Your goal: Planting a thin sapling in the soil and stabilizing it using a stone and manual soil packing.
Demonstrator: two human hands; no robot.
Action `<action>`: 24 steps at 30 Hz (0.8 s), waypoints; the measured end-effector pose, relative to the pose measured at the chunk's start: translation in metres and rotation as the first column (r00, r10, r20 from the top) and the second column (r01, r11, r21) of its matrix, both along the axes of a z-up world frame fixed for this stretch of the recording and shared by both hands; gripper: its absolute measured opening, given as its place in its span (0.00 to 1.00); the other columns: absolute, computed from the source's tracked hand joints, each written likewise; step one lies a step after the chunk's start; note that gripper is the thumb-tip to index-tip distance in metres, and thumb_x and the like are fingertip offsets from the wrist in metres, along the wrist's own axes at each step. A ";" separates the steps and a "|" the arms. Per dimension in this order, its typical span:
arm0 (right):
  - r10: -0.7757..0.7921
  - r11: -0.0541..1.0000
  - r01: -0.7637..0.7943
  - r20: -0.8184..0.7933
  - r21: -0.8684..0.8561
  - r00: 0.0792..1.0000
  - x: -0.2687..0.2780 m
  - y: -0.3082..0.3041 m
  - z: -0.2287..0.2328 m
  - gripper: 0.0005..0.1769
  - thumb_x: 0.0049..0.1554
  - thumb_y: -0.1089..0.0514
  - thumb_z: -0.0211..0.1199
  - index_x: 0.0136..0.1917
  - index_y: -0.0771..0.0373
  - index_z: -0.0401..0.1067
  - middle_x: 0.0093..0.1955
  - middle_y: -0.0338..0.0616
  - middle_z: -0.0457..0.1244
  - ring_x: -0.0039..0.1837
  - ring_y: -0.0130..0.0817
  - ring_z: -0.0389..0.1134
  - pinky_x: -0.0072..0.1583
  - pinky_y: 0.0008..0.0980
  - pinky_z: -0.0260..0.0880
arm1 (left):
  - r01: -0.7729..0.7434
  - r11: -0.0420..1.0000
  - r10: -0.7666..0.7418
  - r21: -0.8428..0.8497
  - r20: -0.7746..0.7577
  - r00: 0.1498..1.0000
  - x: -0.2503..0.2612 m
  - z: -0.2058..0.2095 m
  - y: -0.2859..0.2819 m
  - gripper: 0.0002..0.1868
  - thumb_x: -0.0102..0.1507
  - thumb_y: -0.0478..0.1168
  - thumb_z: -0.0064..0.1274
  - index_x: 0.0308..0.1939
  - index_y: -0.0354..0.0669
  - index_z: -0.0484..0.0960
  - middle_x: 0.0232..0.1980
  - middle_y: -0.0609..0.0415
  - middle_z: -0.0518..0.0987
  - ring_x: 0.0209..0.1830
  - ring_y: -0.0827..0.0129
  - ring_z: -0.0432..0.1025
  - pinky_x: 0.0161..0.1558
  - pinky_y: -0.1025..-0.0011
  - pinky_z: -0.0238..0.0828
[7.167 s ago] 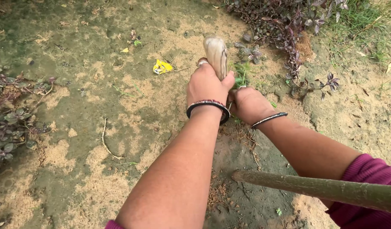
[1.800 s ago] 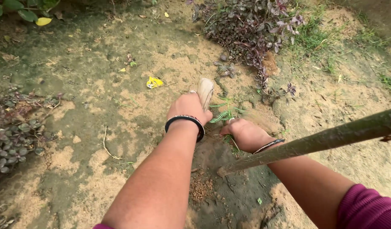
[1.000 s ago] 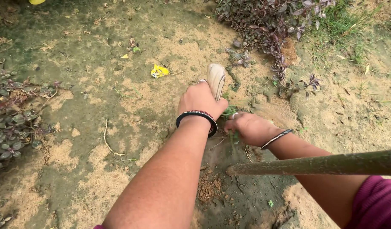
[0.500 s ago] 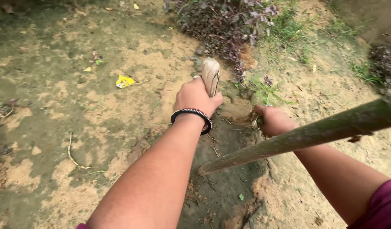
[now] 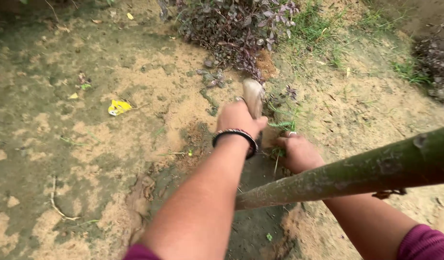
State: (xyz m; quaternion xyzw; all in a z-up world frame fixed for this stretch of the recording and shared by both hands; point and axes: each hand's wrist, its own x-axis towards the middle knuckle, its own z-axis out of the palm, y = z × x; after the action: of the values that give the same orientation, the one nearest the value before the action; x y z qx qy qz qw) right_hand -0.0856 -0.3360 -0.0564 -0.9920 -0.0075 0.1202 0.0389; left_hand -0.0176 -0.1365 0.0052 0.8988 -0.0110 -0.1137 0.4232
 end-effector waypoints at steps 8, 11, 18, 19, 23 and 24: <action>0.125 0.987 -0.127 -0.029 -0.096 0.992 -0.001 0.029 -0.019 0.25 0.49 0.66 0.64 0.59 0.47 0.79 0.64 0.42 0.65 0.67 0.45 0.63 0.70 0.40 0.64 | -0.023 0.998 0.021 -0.060 -0.043 0.999 -0.002 -0.016 -0.012 0.28 0.51 0.54 0.70 0.48 0.41 0.83 0.50 0.43 0.84 0.52 0.51 0.79 0.56 0.57 0.74; 0.066 0.985 -0.078 -0.084 -0.151 0.994 -0.003 0.036 -0.013 0.20 0.54 0.67 0.61 0.57 0.50 0.78 0.62 0.42 0.66 0.66 0.43 0.63 0.70 0.39 0.65 | -0.020 0.998 0.017 -0.054 -0.053 0.998 -0.005 -0.022 -0.015 0.30 0.51 0.54 0.71 0.49 0.41 0.82 0.50 0.43 0.83 0.52 0.51 0.78 0.57 0.58 0.74; 0.110 0.940 -0.155 -0.159 -0.305 0.981 0.009 0.015 -0.033 0.12 0.58 0.66 0.58 0.54 0.62 0.75 0.59 0.49 0.66 0.66 0.44 0.64 0.69 0.40 0.66 | 0.117 0.988 -0.119 -0.096 -0.014 0.993 -0.002 -0.027 -0.011 0.26 0.52 0.52 0.68 0.50 0.44 0.85 0.51 0.45 0.85 0.52 0.56 0.81 0.58 0.60 0.75; 0.114 0.940 -0.156 -0.150 -0.304 0.982 0.013 0.016 -0.031 0.12 0.58 0.66 0.58 0.54 0.62 0.75 0.59 0.49 0.66 0.66 0.44 0.64 0.69 0.40 0.66 | 0.114 0.989 -0.115 -0.092 -0.005 0.993 -0.002 -0.024 -0.009 0.26 0.52 0.52 0.68 0.50 0.44 0.85 0.51 0.45 0.85 0.52 0.56 0.81 0.58 0.60 0.75; 0.002 0.946 -0.079 -0.235 -0.316 0.972 0.010 0.010 -0.028 0.11 0.62 0.66 0.56 0.56 0.63 0.75 0.58 0.48 0.67 0.64 0.41 0.67 0.67 0.37 0.69 | 0.113 0.993 -0.115 -0.031 -0.045 0.992 -0.014 -0.023 0.005 0.29 0.51 0.54 0.70 0.50 0.43 0.82 0.49 0.44 0.84 0.51 0.54 0.79 0.57 0.60 0.74; -0.072 0.955 -0.002 -0.238 -0.295 0.969 0.009 0.006 -0.025 0.11 0.62 0.66 0.56 0.58 0.63 0.74 0.59 0.48 0.67 0.63 0.40 0.68 0.66 0.37 0.70 | 0.066 0.994 -0.073 -0.092 -0.081 0.994 -0.015 -0.021 0.010 0.28 0.52 0.54 0.69 0.50 0.44 0.82 0.48 0.45 0.85 0.49 0.57 0.81 0.55 0.61 0.76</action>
State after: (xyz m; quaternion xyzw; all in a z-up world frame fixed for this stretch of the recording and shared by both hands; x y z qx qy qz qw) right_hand -0.0765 -0.3300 -0.0810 -0.9640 0.0330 0.2415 -0.1060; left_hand -0.0328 -0.1261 -0.0157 0.8725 -0.0296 -0.1655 0.4587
